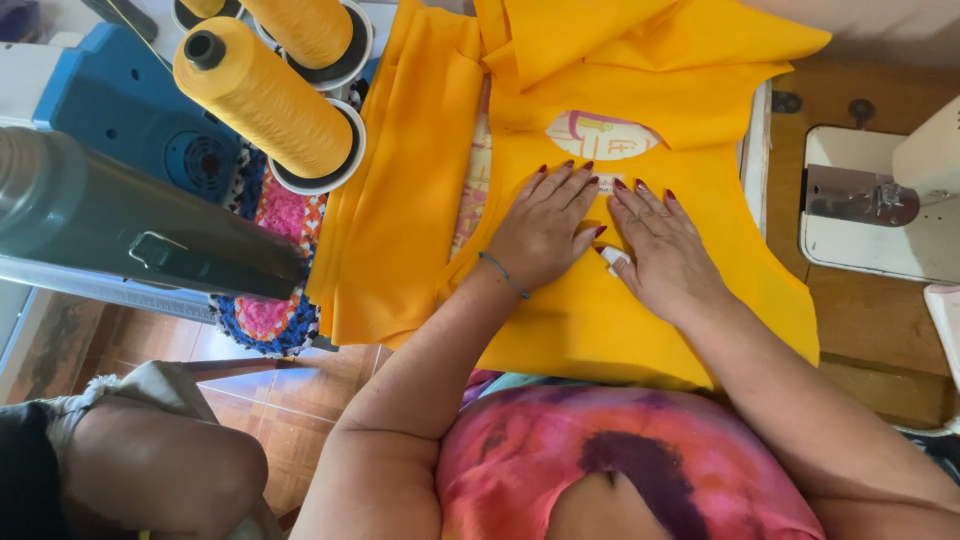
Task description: A person irons a yellow garment on a small board and then folds it at a sewing workstation.
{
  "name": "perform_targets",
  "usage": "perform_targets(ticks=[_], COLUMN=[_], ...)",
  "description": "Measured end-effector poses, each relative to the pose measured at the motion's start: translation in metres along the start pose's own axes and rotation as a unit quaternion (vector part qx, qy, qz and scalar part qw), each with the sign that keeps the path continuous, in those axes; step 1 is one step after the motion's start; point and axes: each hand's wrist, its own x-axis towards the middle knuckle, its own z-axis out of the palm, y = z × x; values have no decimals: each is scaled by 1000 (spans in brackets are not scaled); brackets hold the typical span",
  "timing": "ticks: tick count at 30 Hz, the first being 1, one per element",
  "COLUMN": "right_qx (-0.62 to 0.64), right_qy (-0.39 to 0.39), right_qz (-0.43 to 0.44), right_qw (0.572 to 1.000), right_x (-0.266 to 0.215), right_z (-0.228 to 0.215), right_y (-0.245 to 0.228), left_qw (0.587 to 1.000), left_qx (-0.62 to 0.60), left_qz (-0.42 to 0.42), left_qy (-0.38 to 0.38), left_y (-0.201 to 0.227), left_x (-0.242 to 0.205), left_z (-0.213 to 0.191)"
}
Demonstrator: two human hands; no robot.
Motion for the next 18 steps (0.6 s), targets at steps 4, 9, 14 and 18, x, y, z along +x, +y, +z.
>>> perform_targets(ticks=[4, 9, 14, 18], right_qx=[-7, -3, -3, -7], right_qy=[-5, -9, -8, -17], right_qz=[0, 5, 6, 14], right_qw=[1000, 1000, 1000, 1000], right_x=[1, 2, 2, 3], right_z=[2, 0, -1, -2], right_y=[4, 3, 2, 1], left_qw=[1000, 1000, 1000, 999], left_qx=[7, 7, 10, 1], left_qz=[8, 2, 7, 15], left_qy=[12, 1, 8, 36], left_y=[-3, -2, -3, -3], left_x=[1, 0, -1, -1], left_z=[6, 5, 5, 8])
